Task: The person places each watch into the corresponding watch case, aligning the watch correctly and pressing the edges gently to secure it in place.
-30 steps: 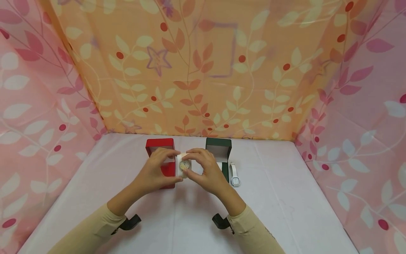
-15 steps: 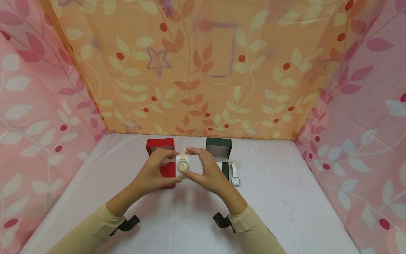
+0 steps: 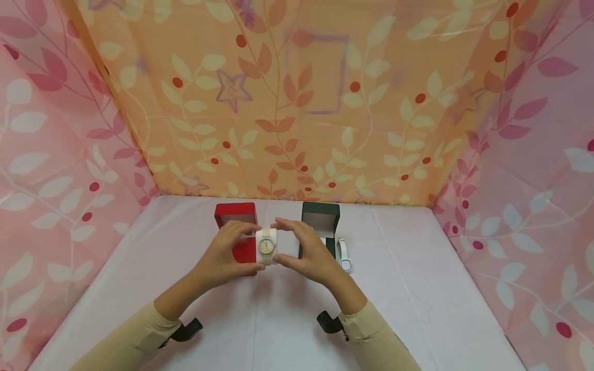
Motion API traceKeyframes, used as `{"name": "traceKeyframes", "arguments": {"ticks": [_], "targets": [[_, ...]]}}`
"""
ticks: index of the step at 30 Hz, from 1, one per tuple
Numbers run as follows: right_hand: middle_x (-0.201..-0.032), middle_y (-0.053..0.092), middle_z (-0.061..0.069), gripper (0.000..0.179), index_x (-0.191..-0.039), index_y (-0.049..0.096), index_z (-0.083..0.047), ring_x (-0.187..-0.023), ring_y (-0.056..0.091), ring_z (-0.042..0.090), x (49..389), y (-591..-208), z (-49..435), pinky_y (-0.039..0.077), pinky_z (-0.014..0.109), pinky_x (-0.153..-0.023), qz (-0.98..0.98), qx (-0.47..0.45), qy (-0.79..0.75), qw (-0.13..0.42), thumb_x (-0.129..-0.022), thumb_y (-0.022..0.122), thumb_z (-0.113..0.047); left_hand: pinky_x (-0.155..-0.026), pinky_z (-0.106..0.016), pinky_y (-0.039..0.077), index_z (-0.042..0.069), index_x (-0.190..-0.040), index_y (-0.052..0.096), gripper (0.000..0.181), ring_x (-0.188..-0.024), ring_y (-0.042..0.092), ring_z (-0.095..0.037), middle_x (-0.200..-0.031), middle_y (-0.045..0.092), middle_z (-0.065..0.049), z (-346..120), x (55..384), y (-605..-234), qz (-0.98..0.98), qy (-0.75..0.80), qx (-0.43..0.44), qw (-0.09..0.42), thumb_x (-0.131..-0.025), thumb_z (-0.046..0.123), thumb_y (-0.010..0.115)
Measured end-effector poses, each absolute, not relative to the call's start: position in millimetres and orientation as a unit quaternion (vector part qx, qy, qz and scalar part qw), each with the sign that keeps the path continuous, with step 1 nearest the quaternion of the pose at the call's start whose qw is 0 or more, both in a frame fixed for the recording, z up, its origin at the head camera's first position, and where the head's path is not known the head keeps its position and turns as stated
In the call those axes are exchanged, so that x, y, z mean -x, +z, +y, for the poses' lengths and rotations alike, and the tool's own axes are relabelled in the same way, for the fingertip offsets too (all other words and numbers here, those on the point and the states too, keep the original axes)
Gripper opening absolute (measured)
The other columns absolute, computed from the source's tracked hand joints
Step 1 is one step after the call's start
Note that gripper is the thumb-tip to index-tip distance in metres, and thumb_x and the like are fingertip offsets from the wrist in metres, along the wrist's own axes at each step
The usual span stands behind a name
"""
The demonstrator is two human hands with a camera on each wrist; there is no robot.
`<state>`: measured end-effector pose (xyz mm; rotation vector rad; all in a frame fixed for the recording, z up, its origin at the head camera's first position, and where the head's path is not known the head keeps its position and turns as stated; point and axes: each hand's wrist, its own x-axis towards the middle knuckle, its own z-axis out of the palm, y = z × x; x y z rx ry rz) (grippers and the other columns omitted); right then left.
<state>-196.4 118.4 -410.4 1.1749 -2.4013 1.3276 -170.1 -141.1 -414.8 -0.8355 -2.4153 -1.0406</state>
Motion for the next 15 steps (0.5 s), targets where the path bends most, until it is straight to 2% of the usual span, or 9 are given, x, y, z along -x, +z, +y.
{"name": "traceKeyframes", "arguments": {"ticks": [5,15], "targets": [[-0.148,0.056,-0.006,0.079,-0.152,0.05,-0.021,-0.138,0.047,0.019,199.2,-414.3,121.2,0.041,0.056,-0.113,-0.799,-0.416,0.427,0.084,-0.083,0.087,-0.029,-0.105,-0.049,0.043,0.019,-0.136,0.058,0.081,-0.122,0.05,-0.013,-0.13,0.061,0.006,-144.5,169.5,-417.0,-0.858,-0.369,0.3,0.193,-0.067,0.034,0.098],[-0.154,0.052,-0.005,0.083,-0.153,0.05,-0.018,-0.142,0.045,0.019,201.2,-419.8,119.9,0.04,0.051,-0.114,-0.79,-0.44,0.414,0.098,-0.08,0.089,-0.028,-0.104,-0.05,0.043,0.019,-0.138,0.058,0.083,-0.123,0.051,-0.014,-0.132,0.061,0.005,-150.5,166.9,-417.7,-0.857,-0.364,0.304,0.201,-0.067,0.034,0.098]]}}
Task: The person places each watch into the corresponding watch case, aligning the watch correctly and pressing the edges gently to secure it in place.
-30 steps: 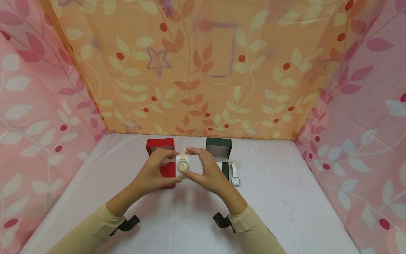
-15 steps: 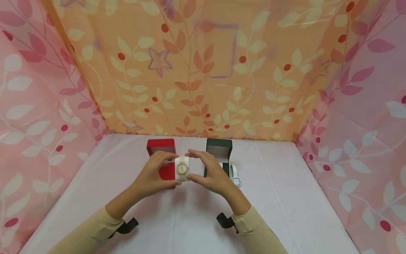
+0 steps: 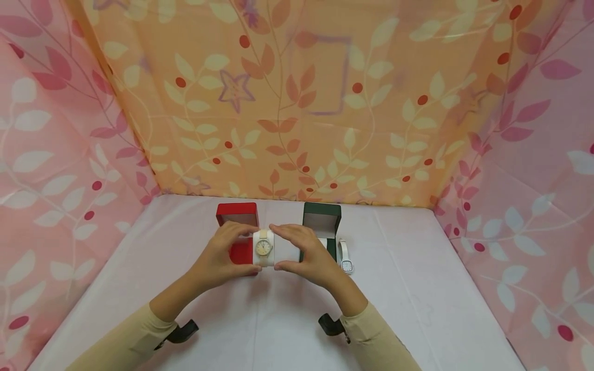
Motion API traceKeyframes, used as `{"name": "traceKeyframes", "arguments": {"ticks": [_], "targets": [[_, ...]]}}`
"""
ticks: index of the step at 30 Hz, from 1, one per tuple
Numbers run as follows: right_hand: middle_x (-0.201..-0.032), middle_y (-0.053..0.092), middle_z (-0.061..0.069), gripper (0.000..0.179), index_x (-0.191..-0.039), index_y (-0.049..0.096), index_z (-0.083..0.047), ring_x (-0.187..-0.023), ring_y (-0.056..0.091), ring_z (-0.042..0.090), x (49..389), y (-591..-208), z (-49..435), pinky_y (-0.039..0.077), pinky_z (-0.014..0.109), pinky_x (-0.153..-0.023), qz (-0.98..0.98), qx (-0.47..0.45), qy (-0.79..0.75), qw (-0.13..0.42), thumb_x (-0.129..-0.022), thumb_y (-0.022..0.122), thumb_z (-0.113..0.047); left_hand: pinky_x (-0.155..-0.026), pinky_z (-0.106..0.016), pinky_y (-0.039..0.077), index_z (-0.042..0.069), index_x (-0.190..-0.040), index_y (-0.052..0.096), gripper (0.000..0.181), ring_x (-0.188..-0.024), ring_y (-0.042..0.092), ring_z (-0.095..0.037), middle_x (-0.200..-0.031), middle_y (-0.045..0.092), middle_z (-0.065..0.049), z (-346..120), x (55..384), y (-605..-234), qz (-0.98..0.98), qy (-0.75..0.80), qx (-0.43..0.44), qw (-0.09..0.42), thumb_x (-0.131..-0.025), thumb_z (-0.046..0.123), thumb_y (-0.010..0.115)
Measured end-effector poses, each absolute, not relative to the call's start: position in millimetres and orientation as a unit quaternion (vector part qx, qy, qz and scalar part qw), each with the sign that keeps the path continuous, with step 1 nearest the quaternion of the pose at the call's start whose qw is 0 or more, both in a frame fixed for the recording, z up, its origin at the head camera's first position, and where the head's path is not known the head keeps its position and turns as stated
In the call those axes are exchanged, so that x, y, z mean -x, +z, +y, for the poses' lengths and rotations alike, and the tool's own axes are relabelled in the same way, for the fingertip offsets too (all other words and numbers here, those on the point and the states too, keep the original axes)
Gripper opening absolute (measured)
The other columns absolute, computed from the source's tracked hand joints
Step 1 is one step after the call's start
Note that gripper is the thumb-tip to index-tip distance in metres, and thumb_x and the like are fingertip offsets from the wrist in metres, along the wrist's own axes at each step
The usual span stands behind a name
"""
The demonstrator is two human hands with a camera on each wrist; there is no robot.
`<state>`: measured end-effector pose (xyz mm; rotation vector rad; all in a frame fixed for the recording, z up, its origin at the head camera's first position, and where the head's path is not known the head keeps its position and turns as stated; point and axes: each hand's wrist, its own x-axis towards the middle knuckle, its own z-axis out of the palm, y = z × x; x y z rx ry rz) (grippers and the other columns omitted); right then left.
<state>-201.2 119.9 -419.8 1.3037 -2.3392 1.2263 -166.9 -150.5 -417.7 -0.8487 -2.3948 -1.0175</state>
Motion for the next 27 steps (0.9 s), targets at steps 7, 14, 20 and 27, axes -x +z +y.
{"name": "traceKeyframes", "arguments": {"ticks": [7,14,20,27], "targets": [[-0.151,0.055,-0.006,0.082,-0.152,0.051,-0.019,-0.14,0.046,0.018,200,-421,113,0.039,0.05,-0.114,-0.792,-0.437,0.41,0.116,-0.08,0.089,-0.029,-0.105,-0.053,0.041,0.02,-0.139,0.058,0.084,-0.122,0.052,-0.013,-0.13,0.061,0.004,-155,165,-416,-0.856,-0.368,0.303,0.2,-0.067,0.032,0.098],[-0.15,0.053,-0.009,0.088,-0.155,0.047,-0.023,-0.142,0.043,0.017,200,-419,105,0.037,0.051,-0.115,-0.803,-0.431,0.395,0.115,-0.079,0.09,-0.031,-0.106,-0.052,0.04,0.02,-0.139,0.058,0.083,-0.122,0.052,-0.013,-0.131,0.061,0.004,-162,165,-413,-0.855,-0.367,0.307,0.199,-0.068,0.036,0.097],[-0.15,0.053,-0.009,0.088,-0.154,0.047,-0.023,-0.142,0.044,0.016,202,-418,97,0.037,0.05,-0.116,-0.802,-0.439,0.387,0.121,-0.078,0.091,-0.03,-0.106,-0.053,0.038,0.015,-0.138,0.058,0.081,-0.125,0.05,-0.015,-0.132,0.06,0.005,-169,165,-413,-0.854,-0.369,0.307,0.201,-0.069,0.034,0.097],[-0.149,0.056,-0.005,0.086,-0.153,0.049,-0.018,-0.139,0.048,0.017,205,-418,88,0.041,0.045,-0.115,-0.784,-0.46,0.398,0.127,-0.078,0.091,-0.028,-0.11,-0.055,0.037,0.018,-0.137,0.058,0.078,-0.129,0.048,-0.015,-0.132,0.06,0.006,-175,163,-413,-0.85,-0.38,0.306,0.199,-0.071,0.031,0.096]]}}
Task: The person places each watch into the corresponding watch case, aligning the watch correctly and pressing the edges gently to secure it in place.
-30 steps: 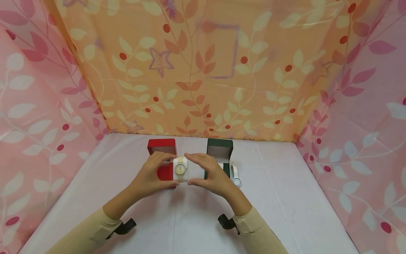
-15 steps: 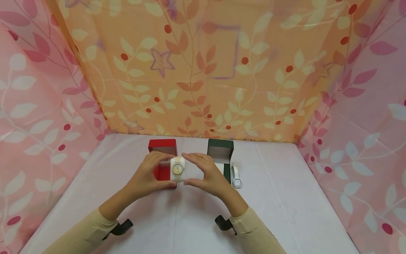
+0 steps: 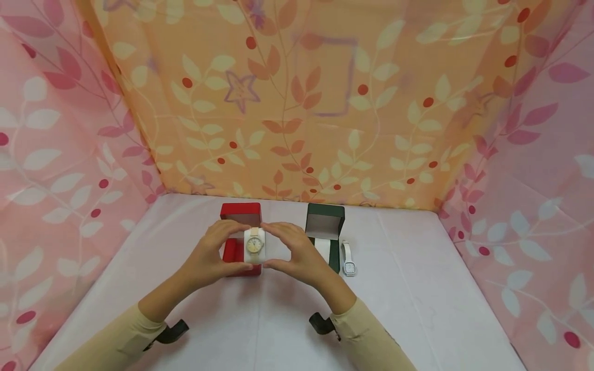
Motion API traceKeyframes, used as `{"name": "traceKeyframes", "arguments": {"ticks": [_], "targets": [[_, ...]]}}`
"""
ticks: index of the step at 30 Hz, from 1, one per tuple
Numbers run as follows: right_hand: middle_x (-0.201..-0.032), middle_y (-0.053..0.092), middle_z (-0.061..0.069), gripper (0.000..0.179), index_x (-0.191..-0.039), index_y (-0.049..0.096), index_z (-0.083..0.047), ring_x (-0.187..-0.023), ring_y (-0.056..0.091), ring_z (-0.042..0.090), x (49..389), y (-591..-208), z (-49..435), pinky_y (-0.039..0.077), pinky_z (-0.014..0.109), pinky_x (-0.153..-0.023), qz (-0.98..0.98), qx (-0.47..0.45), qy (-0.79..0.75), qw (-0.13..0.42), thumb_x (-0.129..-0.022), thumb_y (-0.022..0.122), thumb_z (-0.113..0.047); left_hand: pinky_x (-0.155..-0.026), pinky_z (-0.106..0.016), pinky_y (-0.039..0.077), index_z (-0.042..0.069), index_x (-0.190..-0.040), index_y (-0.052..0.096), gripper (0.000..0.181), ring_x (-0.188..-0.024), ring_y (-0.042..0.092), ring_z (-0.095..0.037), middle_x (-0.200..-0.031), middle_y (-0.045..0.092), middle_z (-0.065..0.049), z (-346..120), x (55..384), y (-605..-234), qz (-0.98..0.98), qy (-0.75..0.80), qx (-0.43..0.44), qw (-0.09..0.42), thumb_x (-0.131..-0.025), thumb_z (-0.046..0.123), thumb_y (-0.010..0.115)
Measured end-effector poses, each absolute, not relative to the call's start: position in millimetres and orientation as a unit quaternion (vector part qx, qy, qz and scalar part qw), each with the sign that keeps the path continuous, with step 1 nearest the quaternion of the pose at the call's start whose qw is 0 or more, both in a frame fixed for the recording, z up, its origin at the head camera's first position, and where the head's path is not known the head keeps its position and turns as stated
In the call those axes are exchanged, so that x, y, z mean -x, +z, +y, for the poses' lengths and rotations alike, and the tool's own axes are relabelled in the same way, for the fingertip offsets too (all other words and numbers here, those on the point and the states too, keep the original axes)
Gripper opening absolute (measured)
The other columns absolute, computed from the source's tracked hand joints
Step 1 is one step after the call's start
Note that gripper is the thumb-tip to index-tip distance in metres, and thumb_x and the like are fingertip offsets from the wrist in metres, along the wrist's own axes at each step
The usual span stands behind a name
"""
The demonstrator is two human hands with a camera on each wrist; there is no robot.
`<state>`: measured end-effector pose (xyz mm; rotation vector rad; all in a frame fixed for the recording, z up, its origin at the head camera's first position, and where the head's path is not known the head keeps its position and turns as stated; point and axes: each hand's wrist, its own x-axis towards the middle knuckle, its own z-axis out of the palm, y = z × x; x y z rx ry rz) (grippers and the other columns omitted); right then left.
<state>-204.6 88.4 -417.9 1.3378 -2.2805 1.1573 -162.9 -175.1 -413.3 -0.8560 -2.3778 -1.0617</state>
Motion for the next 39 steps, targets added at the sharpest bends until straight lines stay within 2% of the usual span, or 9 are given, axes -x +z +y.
{"name": "traceKeyframes", "arguments": {"ticks": [5,10,17,21,29,34,39], "targets": [[-0.148,0.058,0.0,0.084,-0.151,0.051,-0.012,-0.137,0.051,0.02,206,-419,84,0.045,0.04,-0.113,-0.771,-0.474,0.405,0.133,-0.078,0.091,-0.024,-0.109,-0.056,0.04,0.019,-0.139,0.057,0.079,-0.128,0.049,-0.015,-0.133,0.06,0.005,-178,162,-416,-0.854,-0.38,0.298,0.193,-0.072,0.033,0.096],[-0.148,0.058,0.002,0.083,-0.15,0.051,-0.009,-0.136,0.052,0.022,207,-421,82,0.046,0.041,-0.112,-0.77,-0.478,0.403,0.127,-0.078,0.091,-0.023,-0.108,-0.056,0.044,0.018,-0.142,0.056,0.082,-0.128,0.05,-0.015,-0.136,0.06,0.004,-180,158,-419,-0.861,-0.377,0.287,0.184,-0.072,0.031,0.096],[-0.146,0.057,-0.004,0.085,-0.153,0.049,-0.017,-0.137,0.05,0.017,208,-425,78,0.047,0.044,-0.111,-0.788,-0.459,0.396,0.108,-0.079,0.09,-0.026,-0.105,-0.055,0.049,0.018,-0.144,0.055,0.081,-0.13,0.05,-0.018,-0.139,0.059,0.003,-181,156,-422,-0.868,-0.376,0.271,0.177,-0.073,0.028,0.095],[-0.145,0.057,-0.006,0.086,-0.153,0.049,-0.02,-0.136,0.05,0.015,210,-427,77,0.048,0.044,-0.11,-0.791,-0.456,0.395,0.103,-0.078,0.091,-0.026,-0.107,-0.056,0.047,0.018,-0.144,0.055,0.082,-0.129,0.05,-0.018,-0.138,0.06,0.003,-182,157,-423,-0.871,-0.371,0.269,0.174,-0.073,0.028,0.095],[-0.142,0.059,-0.005,0.082,-0.151,0.051,-0.018,-0.134,0.052,0.015,215,-433,76,0.05,0.042,-0.109,-0.793,-0.457,0.392,0.093,-0.08,0.089,-0.029,-0.111,-0.057,0.042,0.011,-0.145,0.054,0.084,-0.131,0.05,-0.021,-0.138,0.059,-0.001,-186,160,-423,-0.883,-0.35,0.272,0.154,-0.073,0.027,0.095],[-0.142,0.059,-0.005,0.08,-0.151,0.051,-0.02,-0.134,0.051,0.014,215,-436,74,0.049,0.042,-0.11,-0.796,-0.455,0.39,0.084,-0.081,0.089,-0.027,-0.11,-0.057,0.043,0.011,-0.145,0.054,0.081,-0.131,0.05,-0.023,-0.139,0.059,-0.002,-189,159,-424,-0.887,-0.342,0.276,0.141,-0.075,0.024,0.094],[-0.142,0.06,-0.006,0.08,-0.151,0.051,-0.02,-0.134,0.05,0.013,215,-438,71,0.049,0.043,-0.11,-0.797,-0.455,0.387,0.09,-0.081,0.089,-0.027,-0.106,-0.056,0.047,0.013,-0.143,0.055,0.08,-0.128,0.052,-0.021,-0.137,0.06,0.0,-192,161,-427,-0.886,-0.338,0.279,0.151,-0.074,0.025,0.094]]}}
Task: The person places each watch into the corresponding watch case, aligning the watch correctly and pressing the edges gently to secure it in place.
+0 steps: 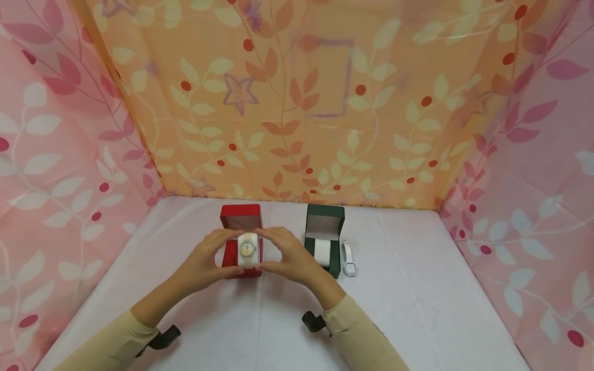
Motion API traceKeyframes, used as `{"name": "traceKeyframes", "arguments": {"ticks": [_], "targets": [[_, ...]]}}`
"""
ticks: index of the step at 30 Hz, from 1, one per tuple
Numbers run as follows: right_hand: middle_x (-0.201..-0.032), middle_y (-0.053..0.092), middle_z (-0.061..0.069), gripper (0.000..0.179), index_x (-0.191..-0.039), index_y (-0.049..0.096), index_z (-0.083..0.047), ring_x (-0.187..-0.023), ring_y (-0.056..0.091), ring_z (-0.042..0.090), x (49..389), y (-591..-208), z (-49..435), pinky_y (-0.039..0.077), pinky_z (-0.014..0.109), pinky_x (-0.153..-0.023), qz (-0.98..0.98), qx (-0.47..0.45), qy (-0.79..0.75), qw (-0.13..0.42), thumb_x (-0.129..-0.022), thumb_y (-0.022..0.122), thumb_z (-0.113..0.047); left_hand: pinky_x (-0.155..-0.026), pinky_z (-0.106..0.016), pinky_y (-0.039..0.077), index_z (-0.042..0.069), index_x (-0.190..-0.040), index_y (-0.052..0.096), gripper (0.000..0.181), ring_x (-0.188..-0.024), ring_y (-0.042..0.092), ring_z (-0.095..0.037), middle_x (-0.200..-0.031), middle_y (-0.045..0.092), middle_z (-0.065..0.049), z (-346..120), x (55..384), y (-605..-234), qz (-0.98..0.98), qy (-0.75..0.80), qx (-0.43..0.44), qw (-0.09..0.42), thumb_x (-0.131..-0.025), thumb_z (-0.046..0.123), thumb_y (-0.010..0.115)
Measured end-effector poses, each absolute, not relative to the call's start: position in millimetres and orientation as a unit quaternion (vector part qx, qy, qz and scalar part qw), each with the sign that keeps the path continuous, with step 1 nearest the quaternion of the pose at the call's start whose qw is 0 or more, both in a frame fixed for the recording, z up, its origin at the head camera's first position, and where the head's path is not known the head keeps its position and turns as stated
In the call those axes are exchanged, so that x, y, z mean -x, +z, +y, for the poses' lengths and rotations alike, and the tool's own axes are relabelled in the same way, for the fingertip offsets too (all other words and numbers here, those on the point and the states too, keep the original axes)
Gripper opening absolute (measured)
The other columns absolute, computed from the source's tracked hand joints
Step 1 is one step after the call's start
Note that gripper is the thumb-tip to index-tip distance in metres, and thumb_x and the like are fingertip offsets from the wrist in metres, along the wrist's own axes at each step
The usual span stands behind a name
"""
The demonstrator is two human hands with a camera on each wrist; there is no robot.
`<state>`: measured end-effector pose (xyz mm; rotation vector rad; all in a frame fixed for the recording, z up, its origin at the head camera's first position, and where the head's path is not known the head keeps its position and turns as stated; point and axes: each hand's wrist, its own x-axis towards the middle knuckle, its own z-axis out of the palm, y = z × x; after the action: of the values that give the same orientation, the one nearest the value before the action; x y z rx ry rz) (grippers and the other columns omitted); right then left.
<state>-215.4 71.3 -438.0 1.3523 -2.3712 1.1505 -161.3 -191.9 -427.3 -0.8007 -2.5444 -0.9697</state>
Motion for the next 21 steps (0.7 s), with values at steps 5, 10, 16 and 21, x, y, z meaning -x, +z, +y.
{"name": "traceKeyframes", "arguments": {"ticks": [5,10,16,21], "targets": [[-0.142,0.059,-0.005,0.081,-0.151,0.051,-0.019,-0.134,0.05,0.014,216,-438,68,0.049,0.043,-0.11,-0.802,-0.455,0.377,0.091,-0.081,0.09,-0.025,-0.103,-0.052,0.051,0.015,-0.14,0.057,0.08,-0.125,0.054,-0.02,-0.133,0.061,0.002,-194,163,-429,-0.884,-0.339,0.277,0.164,-0.072,0.027,0.096],[-0.142,0.059,-0.003,0.079,-0.15,0.052,-0.018,-0.135,0.049,0.015,218,-438,65,0.046,0.044,-0.112,-0.808,-0.451,0.371,0.085,-0.081,0.089,-0.025,-0.102,-0.051,0.052,0.017,-0.141,0.057,0.08,-0.125,0.054,-0.019,-0.133,0.061,0.003,-196,165,-432,-0.886,-0.344,0.27,0.154,-0.071,0.025,0.096],[-0.14,0.061,-0.003,0.076,-0.148,0.053,-0.018,-0.136,0.049,0.016,222,-444,63,0.045,0.045,-0.112,-0.82,-0.439,0.358,0.08,-0.081,0.089,-0.03,-0.103,-0.051,0.052,0.016,-0.141,0.057,0.08,-0.126,0.052,-0.017,-0.133,0.061,0.003,-199,167,-435,-0.89,-0.341,0.263,0.147,-0.072,0.025,0.096],[-0.138,0.062,-0.004,0.077,-0.148,0.054,-0.017,-0.135,0.049,0.015,224,-448,60,0.045,0.045,-0.113,-0.825,-0.431,0.358,0.076,-0.081,0.089,-0.032,-0.101,-0.049,0.053,0.018,-0.141,0.057,0.079,-0.125,0.052,-0.017,-0.133,0.061,0.003,-202,170,-437,-0.889,-0.345,0.265,0.141,-0.073,0.024,0.095]]}}
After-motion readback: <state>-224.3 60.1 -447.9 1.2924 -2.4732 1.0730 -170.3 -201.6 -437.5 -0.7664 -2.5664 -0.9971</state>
